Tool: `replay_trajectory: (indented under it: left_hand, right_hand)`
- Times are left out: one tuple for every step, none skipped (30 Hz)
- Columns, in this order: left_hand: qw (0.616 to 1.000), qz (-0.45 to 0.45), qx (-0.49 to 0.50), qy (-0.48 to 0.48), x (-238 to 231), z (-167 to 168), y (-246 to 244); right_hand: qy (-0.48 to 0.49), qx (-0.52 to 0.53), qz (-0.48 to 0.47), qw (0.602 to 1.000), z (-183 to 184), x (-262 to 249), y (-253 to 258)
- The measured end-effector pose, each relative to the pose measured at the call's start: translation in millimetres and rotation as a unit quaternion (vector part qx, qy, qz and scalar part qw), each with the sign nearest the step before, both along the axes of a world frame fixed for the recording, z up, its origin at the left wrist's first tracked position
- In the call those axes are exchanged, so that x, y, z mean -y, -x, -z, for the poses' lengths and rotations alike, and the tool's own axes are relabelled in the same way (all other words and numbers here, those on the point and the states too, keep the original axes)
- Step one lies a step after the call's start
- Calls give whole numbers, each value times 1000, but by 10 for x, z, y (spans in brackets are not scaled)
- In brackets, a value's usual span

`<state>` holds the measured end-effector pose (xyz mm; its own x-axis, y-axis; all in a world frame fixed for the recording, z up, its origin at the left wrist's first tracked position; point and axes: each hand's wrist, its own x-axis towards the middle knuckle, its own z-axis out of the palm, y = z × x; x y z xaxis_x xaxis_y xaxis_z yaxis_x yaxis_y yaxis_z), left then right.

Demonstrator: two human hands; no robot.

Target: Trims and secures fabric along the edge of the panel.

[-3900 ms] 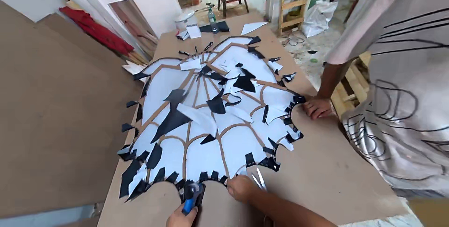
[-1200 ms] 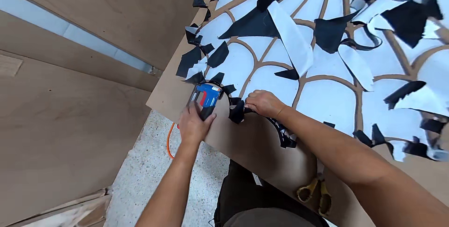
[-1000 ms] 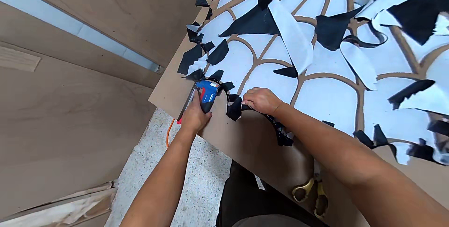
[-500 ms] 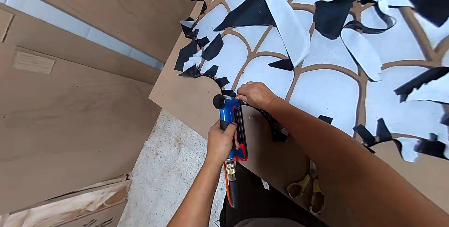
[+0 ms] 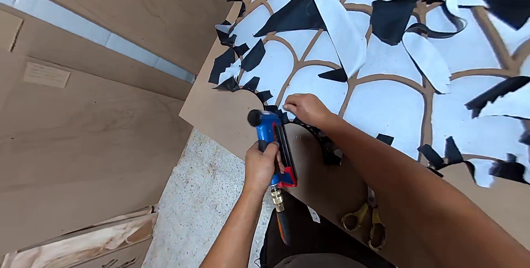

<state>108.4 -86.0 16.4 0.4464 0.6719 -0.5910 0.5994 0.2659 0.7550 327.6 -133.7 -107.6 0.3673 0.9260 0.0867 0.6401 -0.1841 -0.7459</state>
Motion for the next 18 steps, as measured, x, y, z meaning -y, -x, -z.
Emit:
replay_trajectory:
  left_hand:
    - [1000, -16, 17, -16, -31, -31, 45]
    - [999, -18, 15, -42, -48, -72, 84]
    - [997, -6, 1, -71, -55, -113, 108]
    - [995, 14, -17, -93, -47, -154, 122]
    - [994, 35, -27, -104, -29, -183, 133]
    - [992, 55, -30, -110, -19, -205, 136]
    - [991, 73, -23, -114, -22, -222, 142]
    - [990, 90, -4, -107, -38, -240, 159]
    - [991, 101, 41, -77, -67, -261, 200]
    - [987, 111, 110, -31, -115, -269, 261]
    - [974, 132, 184, 21, -181, -278, 330]
    - [952, 162, 251, 71, -259, -291, 393]
    - [926, 199, 301, 114, -341, -312, 445]
    - [904, 240, 323, 145, -420, -370, 481]
    - [891, 289, 312, 157, -503, -477, 485]
    - [891, 331, 276, 144, -582, -618, 451]
    - [896, 361, 232, 114, -644, -764, 410]
    - [895, 380, 210, 102, -710, -881, 392]
  right_hand:
    - [3, -66, 63, 996, -117, 116, 15]
    - [3, -120, 124, 985, -250, 284, 77]
    - [-4, -157, 178, 971, -378, 479, 190]
    - [-10, -185, 211, 960, -503, 673, 354]
    - [-10, -207, 220, 953, -602, 859, 553]
    - [-7, -214, 215, 953, -659, 1017, 753]
    - [9, -225, 213, 951, -703, 1137, 932]
    - [33, -243, 215, 945, -737, 1242, 1089]
    - [47, -277, 219, 934, -774, 1344, 1230]
    - [51, -322, 221, 919, -823, 1438, 1350]
    - [41, -372, 214, 903, -877, 1513, 1454]
    - [23, -419, 191, 887, -935, 1551, 1548]
    - [5, -457, 164, 874, -1010, 1545, 1646]
    - [-8, -483, 140, 865, -1104, 1502, 1756]
    - [-21, -491, 126, 862, -1206, 1419, 1855]
    - [-27, -485, 120, 866, -1303, 1307, 1917]
    - [-26, -471, 119, 874, -1393, 1183, 1962]
    - [-27, -457, 118, 881, -1470, 1055, 2008]
